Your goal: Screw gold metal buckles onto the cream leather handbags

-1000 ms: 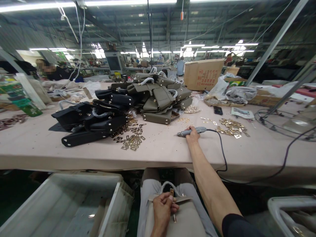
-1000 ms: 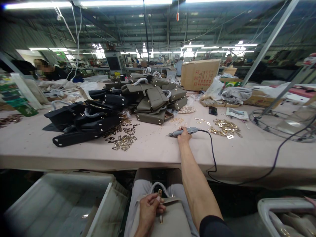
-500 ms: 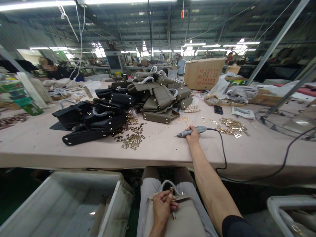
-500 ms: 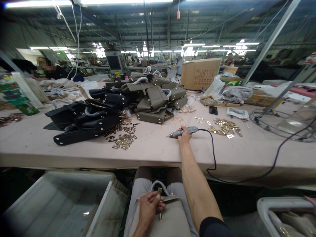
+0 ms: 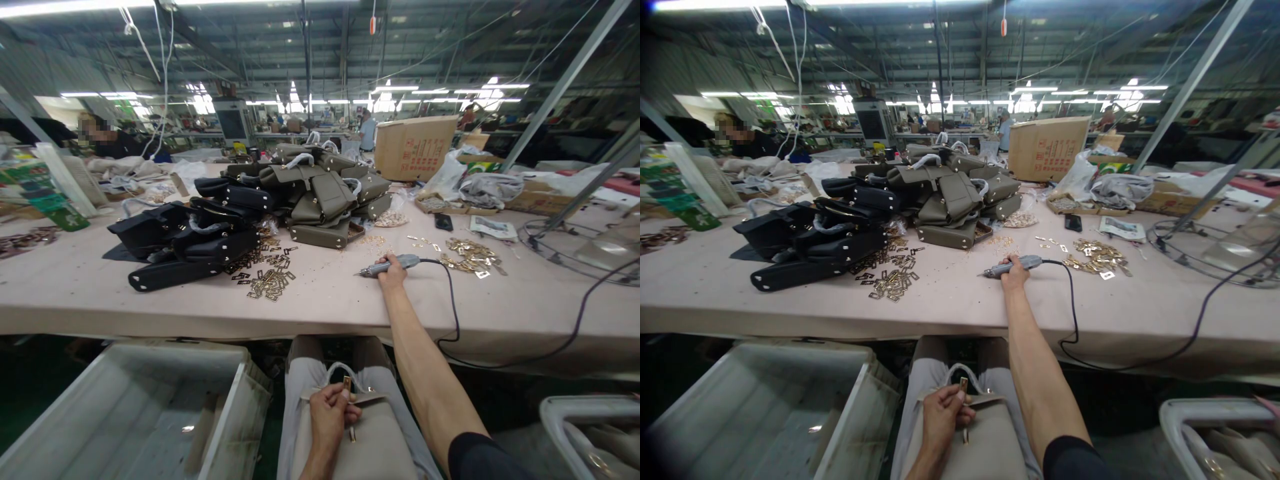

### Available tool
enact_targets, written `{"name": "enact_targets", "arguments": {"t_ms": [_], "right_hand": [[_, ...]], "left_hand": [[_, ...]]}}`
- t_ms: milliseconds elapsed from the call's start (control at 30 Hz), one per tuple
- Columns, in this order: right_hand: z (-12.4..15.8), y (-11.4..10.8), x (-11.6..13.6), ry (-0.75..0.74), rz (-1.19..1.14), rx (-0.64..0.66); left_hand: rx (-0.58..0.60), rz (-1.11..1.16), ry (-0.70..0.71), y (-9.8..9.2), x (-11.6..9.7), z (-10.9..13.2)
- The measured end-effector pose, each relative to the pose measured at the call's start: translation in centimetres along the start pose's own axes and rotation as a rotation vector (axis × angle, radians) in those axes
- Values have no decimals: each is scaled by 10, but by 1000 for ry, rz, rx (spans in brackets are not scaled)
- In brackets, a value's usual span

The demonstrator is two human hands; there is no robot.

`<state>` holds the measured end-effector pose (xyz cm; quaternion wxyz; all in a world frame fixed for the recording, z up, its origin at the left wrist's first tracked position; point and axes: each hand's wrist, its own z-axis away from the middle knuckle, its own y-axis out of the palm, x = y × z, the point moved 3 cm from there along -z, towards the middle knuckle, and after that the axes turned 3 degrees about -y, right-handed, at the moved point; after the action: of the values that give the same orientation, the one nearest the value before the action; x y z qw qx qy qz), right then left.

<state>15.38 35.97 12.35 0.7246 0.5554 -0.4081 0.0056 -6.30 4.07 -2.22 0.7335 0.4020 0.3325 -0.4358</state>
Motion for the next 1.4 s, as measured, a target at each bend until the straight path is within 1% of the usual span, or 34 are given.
{"name": "enact_targets", "arguments": {"t_ms": [200,467,600,733,800,867,933,1033,1133,1233,1300,1400], "right_hand": [[2,1,1,-2,21,-20],[9,6,6,18,12,-35],[17,11,17,52,-12,-6],[33,14,40,79,-35,63],[48,12,54,92,-53,97],[69,5,69,106,-85,151],[95,-5,81,116,-101,209],[140,-27,91,144,-35,241],[187,-51,89,191,66,256],[226,-69,80,176,188,255],[244,-77,74,146,259,258],[259,-83,67,114,315,280]], "left_hand": [[6,3,8,1,-5,3],[-2,14,5,1,-4,2],[3,2,15,1,-3,0],[26,-13,24,1,-5,0],[61,-17,31,2,-9,3],[91,-17,28,4,-14,6],[108,-3,14,6,-17,9],[120,37,-14,8,-17,10],[139,54,-42,9,-14,9],[141,51,-54,9,-11,8],[141,48,-56,9,-10,8],[140,56,-57,10,-9,7]]}}
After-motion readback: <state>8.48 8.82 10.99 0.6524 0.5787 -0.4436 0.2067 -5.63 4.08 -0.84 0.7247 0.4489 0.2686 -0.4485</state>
